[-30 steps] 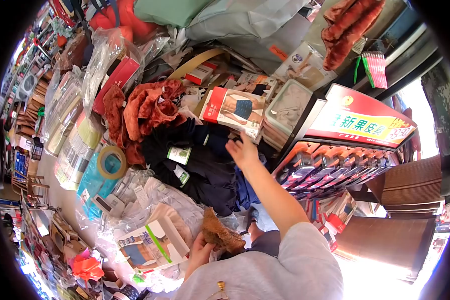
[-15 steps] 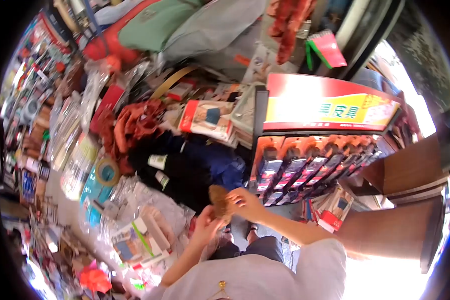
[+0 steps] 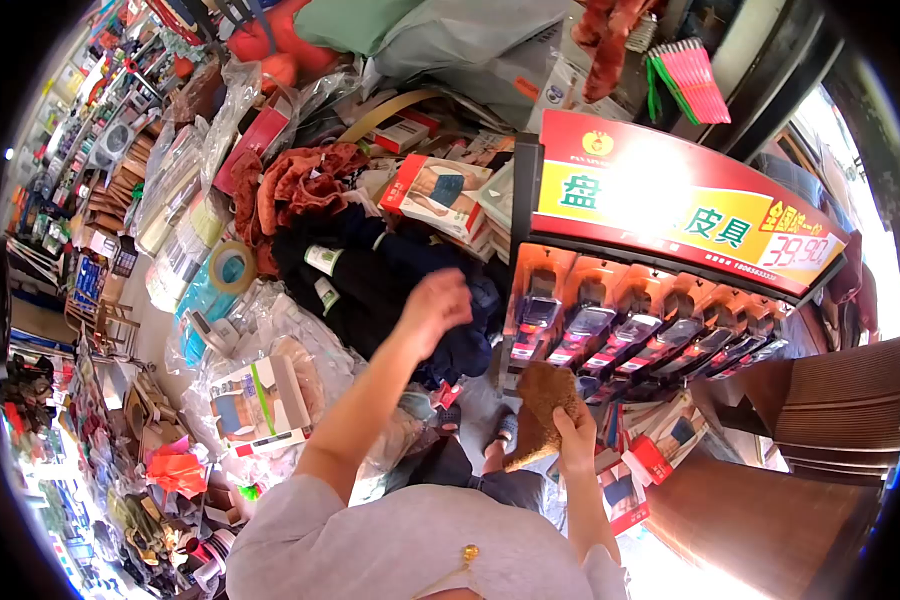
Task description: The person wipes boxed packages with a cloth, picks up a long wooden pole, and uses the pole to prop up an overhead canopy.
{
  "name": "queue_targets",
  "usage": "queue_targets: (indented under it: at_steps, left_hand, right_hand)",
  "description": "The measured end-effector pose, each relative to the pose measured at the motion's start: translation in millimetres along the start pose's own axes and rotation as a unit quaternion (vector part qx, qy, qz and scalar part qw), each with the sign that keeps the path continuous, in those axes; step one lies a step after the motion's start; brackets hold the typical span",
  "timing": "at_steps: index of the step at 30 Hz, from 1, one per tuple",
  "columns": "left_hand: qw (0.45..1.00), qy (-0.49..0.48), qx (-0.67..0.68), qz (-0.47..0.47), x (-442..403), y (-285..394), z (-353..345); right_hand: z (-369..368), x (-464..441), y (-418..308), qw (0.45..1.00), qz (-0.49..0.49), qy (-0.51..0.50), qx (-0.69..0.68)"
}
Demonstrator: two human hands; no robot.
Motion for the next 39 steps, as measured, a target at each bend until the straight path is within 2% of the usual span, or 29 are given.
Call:
queue_targets:
  at_steps: [1, 2, 4, 8, 10, 14, 16, 17, 19, 21, 24, 25, 27, 28, 29, 30, 31, 33, 34, 35, 37, 38, 39]
  left_hand:
    - [0.995, 0.039, 0.084, -0.033, -19, 12, 6]
    - [0.990, 0.095, 0.086, -0.056, -45, 21, 13]
    - [0.983, 0.134, 0.111, -0.062, -95, 27, 34]
    - [0.974, 0.187, 0.128, 0.001, -147, 35, 37]
    - [0.954, 0.273, 0.119, 0.014, -153, 37, 37]
    - [0.958, 0.273, 0.086, -0.016, -151, 38, 40]
    - [0.962, 0.202, 0.180, -0.047, -146, 42, 44]
    - [0.962, 0.200, 0.179, -0.046, -140, 43, 49]
    - [0.959, 0.121, 0.225, -0.124, -103, 55, 43]
    - [0.962, 0.125, 0.153, -0.190, -61, 58, 40]
    - [0.961, 0.157, 0.028, -0.224, -10, 39, 40]
    - [0.960, 0.119, 0.026, -0.250, 7, 31, 36]
    - [0.965, 0.051, 0.018, -0.257, 36, 5, 30]
    - [0.975, 0.004, 0.027, -0.222, 52, -7, 23]
    - [0.982, -0.017, 0.010, -0.188, 68, -17, 17]
    - [0.984, -0.063, -0.002, -0.169, 85, -24, 9]
    - [0.977, -0.101, 0.007, -0.188, 95, -38, 4]
    - [0.942, -0.139, -0.192, -0.237, 119, -41, 3]
    - [0.976, -0.144, -0.070, -0.148, 124, -45, 4]
    - [0.975, -0.141, -0.070, -0.155, 133, -47, 2]
    - [0.985, -0.140, -0.019, -0.103, 154, -51, -5]
    - [0.977, -0.145, -0.042, -0.154, 165, -50, -11]
    - [0.976, -0.143, -0.047, -0.157, 175, -54, -13]
  right_hand:
    - [6, 4, -1, 1.000, 0.001, 0.002, -0.001]
    - [10, 10, -4, 1.000, 0.008, 0.009, -0.006]
    - [14, 19, -11, 1.000, 0.017, 0.019, -0.012]
    - [14, 36, -21, 0.999, 0.035, 0.035, 0.012]
    - [15, 44, -20, 0.999, 0.032, 0.038, 0.020]
    - [19, 55, -3, 0.996, 0.028, 0.087, 0.002]
    - [15, 57, 1, 0.995, 0.036, 0.095, 0.015]
    - [13, 60, 3, 0.994, 0.031, 0.102, 0.011]
    - [4, 65, 1, 0.993, 0.029, 0.114, 0.006]
    - [-6, 66, -6, 0.990, 0.058, 0.124, 0.030]
    - [-30, 66, -39, 0.981, 0.115, 0.117, 0.101]
    - [-45, 65, -56, 0.976, 0.146, 0.114, 0.112]
    - [-63, 64, -79, 0.957, 0.216, 0.038, 0.192]
    - [-75, 60, -81, 0.941, 0.256, -0.001, 0.221]
    - [-87, 56, -83, 0.921, 0.295, -0.040, 0.250]
    - [-105, 47, -90, 0.819, 0.363, -0.107, 0.432]
    - [-120, 40, -92, 0.672, 0.414, -0.167, 0.590]
    - [-136, 30, -63, 0.626, 0.426, -0.171, 0.631]
    - [-138, 29, -61, 0.639, 0.427, -0.177, 0.615]
    - [-137, 28, -60, 0.651, 0.428, -0.186, 0.600]
    - [-134, 26, -57, 0.657, 0.442, -0.184, 0.582]
    - [-131, 25, -58, 0.670, 0.440, -0.158, 0.577]
    - [-127, 24, -61, 0.682, 0.438, -0.131, 0.570]
Point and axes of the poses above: each hand's wrist, its own x-axis away from the middle knuckle, its own z-axis out of the back of the hand, y = z × x, the point moved 3 cm from there along -x, towards the middle knuckle, and after that the axes turned 11 degrees about x, right-handed, at the moved point
